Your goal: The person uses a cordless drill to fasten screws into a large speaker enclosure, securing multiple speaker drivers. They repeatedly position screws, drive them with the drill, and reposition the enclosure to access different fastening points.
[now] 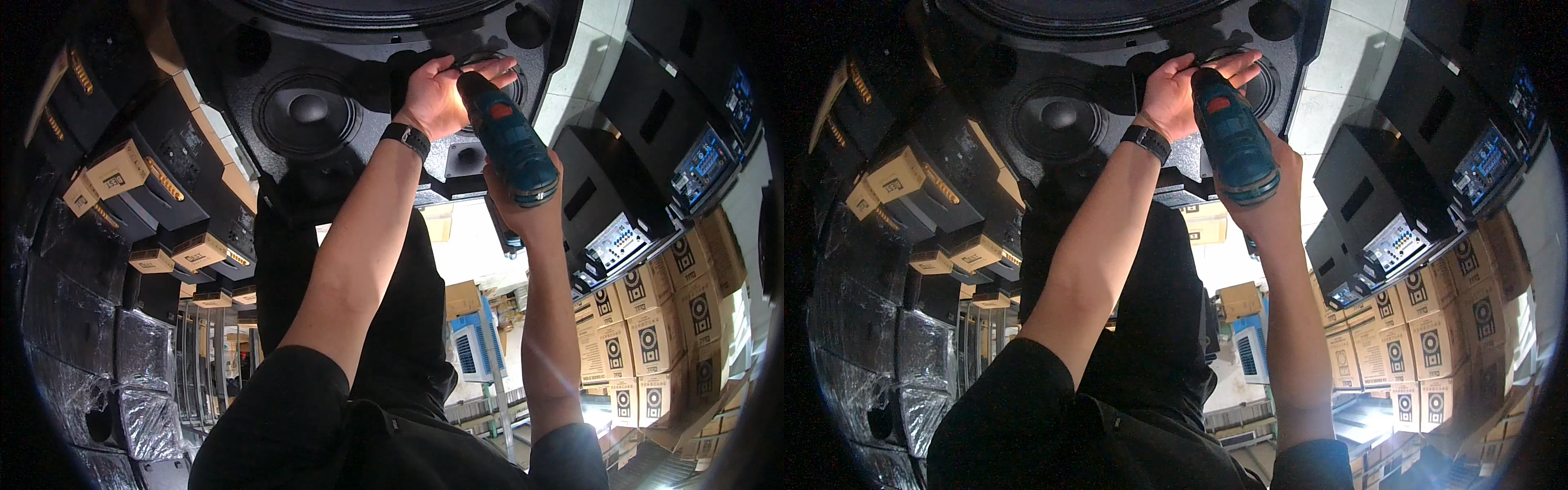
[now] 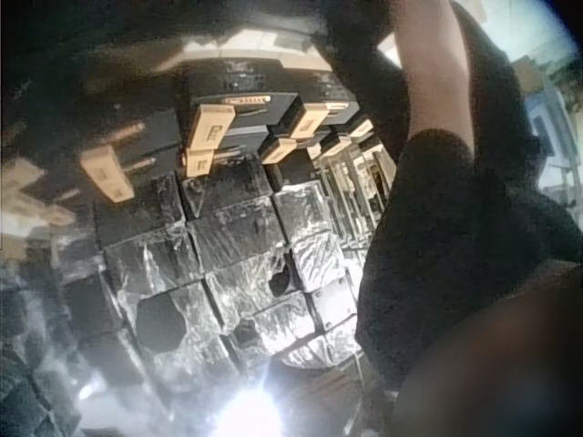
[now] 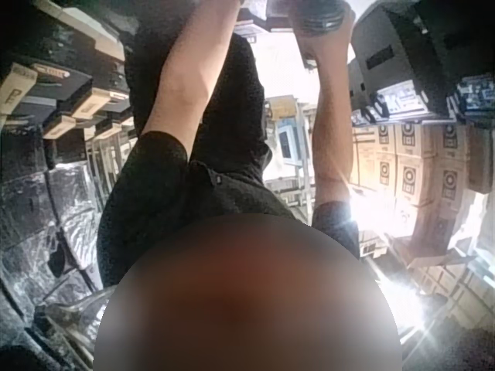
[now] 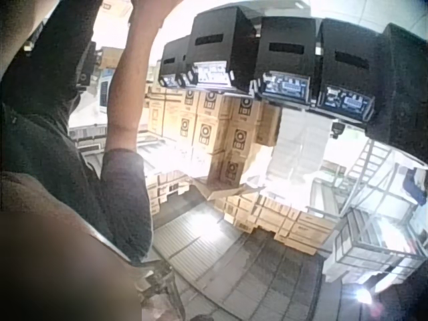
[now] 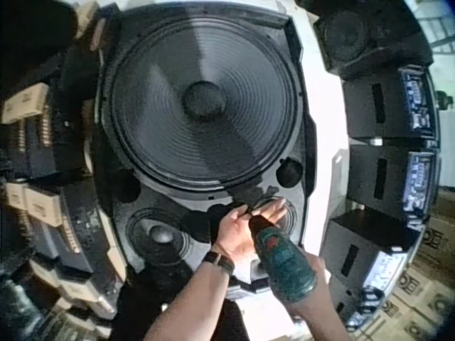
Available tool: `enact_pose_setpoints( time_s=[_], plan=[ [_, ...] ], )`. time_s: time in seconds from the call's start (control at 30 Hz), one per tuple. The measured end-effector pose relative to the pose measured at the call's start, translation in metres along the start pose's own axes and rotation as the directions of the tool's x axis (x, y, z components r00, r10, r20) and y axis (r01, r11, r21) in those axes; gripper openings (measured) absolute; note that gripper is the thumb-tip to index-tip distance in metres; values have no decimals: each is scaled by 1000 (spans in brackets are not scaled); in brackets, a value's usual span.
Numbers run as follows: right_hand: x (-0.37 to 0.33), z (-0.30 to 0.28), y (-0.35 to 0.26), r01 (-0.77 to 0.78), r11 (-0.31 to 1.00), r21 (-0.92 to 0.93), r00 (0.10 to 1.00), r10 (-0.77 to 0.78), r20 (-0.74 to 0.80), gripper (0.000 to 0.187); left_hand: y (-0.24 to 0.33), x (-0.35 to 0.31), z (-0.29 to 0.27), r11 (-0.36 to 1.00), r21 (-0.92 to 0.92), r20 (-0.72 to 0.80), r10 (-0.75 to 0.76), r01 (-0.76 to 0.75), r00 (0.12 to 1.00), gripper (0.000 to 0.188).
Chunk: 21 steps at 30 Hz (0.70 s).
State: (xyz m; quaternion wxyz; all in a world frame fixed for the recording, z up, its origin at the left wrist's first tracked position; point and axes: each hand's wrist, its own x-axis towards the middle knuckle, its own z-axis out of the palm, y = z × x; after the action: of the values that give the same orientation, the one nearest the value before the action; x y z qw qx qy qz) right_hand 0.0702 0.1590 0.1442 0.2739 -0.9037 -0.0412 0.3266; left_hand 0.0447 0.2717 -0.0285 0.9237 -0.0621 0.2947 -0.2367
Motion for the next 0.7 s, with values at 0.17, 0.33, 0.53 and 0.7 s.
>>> enact_pose_setpoints(
  time_s=[0.17, 0.33, 0.53, 0.7],
  plan=[
    [1, 0, -1, 28, 998, -55, 1000, -28, 8, 44, 1, 0, 0, 1000, 31, 18, -3, 2, 1000, 77],
    [4, -1, -1, -43, 999, -33, 997, 45, 65, 42, 0, 0, -2, 997, 73, 12, 3, -4, 1000, 77],
    [6, -3, 2, 19, 999, -32, 997, -17, 70, 38, 0, 4, -6, 1000, -22, 42, -10, 11, 999, 78],
    [7, -4, 1, 1, 999, -49, 998, 3, 70, 39, 0, 3, -5, 1000, -14, 25, -5, 5, 1000, 77]
  ],
)
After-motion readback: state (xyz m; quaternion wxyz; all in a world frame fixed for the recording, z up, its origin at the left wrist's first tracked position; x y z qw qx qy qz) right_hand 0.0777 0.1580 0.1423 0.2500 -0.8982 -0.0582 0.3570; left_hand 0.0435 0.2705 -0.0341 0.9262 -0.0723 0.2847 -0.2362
